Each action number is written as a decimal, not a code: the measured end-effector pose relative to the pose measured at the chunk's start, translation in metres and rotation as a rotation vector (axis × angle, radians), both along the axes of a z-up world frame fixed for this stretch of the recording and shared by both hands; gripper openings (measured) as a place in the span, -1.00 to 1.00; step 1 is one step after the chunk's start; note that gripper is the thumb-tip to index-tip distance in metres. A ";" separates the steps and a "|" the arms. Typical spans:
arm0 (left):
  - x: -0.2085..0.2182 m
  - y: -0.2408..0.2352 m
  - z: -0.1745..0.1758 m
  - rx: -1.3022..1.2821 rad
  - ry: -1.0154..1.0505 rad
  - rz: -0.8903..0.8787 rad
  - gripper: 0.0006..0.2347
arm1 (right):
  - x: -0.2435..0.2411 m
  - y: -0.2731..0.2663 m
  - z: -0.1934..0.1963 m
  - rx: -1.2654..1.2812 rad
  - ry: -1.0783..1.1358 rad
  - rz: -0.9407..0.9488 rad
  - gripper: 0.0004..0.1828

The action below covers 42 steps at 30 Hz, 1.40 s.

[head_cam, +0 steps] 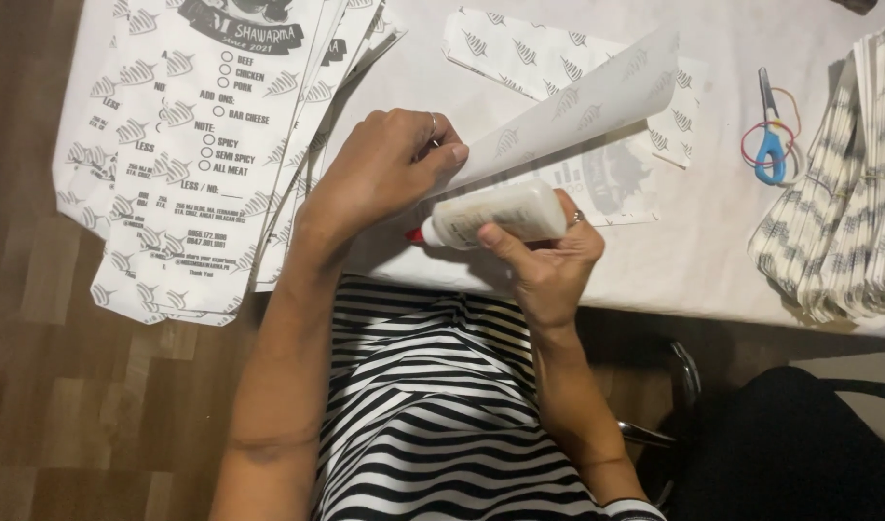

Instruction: The person is applying glue to the edges of paper sheets and folding them to form bags, then stacking the finished products.

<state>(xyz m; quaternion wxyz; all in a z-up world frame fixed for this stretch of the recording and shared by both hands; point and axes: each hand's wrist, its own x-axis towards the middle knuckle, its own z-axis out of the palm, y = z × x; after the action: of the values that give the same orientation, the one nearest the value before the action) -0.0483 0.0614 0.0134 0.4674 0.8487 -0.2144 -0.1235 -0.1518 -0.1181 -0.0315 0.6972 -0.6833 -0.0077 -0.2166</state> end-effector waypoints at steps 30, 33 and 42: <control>-0.084 -0.023 -0.036 0.373 -0.740 -0.130 -0.61 | -0.035 -0.073 0.000 -1.519 0.035 0.181 -0.06; -0.090 -0.008 -0.052 0.489 -0.720 -0.190 -0.42 | -0.035 -0.091 0.005 -1.603 0.408 0.109 0.01; -0.123 0.015 -0.046 1.029 -0.677 0.158 -0.10 | -0.046 -0.129 0.013 -1.550 0.271 -0.216 -0.03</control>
<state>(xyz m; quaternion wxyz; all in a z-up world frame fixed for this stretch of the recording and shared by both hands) -0.1708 0.0764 -0.0321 -0.0877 0.9707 -0.2001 0.0999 -0.1979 -0.2474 -0.0187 -0.0069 -0.9913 -0.0051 -0.1310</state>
